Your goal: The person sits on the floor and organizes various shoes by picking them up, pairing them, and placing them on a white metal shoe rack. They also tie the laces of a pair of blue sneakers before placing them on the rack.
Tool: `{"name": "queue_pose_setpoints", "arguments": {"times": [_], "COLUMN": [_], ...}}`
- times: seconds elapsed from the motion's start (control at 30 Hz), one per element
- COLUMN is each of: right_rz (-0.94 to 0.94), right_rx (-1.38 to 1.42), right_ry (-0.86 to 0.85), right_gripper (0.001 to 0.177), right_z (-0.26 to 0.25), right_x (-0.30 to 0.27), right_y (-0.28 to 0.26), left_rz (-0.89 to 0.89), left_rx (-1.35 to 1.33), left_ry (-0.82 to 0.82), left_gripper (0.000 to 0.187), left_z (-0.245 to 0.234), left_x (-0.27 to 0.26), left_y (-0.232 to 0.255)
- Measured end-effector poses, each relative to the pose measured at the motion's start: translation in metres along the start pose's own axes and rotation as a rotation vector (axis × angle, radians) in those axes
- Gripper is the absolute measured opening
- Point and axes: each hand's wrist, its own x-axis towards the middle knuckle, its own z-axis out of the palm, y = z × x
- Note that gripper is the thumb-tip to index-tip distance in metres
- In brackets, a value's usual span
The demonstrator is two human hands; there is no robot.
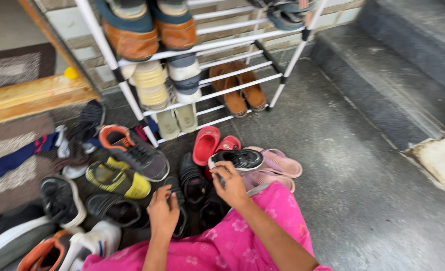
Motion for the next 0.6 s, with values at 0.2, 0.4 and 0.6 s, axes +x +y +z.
{"name": "queue_pose_setpoints", "arguments": {"times": [0.2, 0.4, 0.6], "right_rz": [0.054, -0.001, 0.137], "right_rx": [-0.213, -0.224, -0.388], "right_ry": [-0.040, -0.018, -0.120], "right_gripper": [0.029, 0.035, 0.072], "right_z": [-0.011, -0.015, -0.014], "right_x": [0.001, 0.003, 0.003], "right_y": [-0.002, -0.009, -0.005], "left_rz": [0.005, 0.085, -0.028], "left_rx": [0.064, 0.056, -0.144], "left_ry": [-0.055, 0.061, 0.057], "left_gripper": [0.030, 0.036, 0.045], "left_z": [0.007, 0.052, 0.145], "left_x": [-0.003, -0.004, 0.016], "left_y": [-0.006, -0.079, -0.083]}}
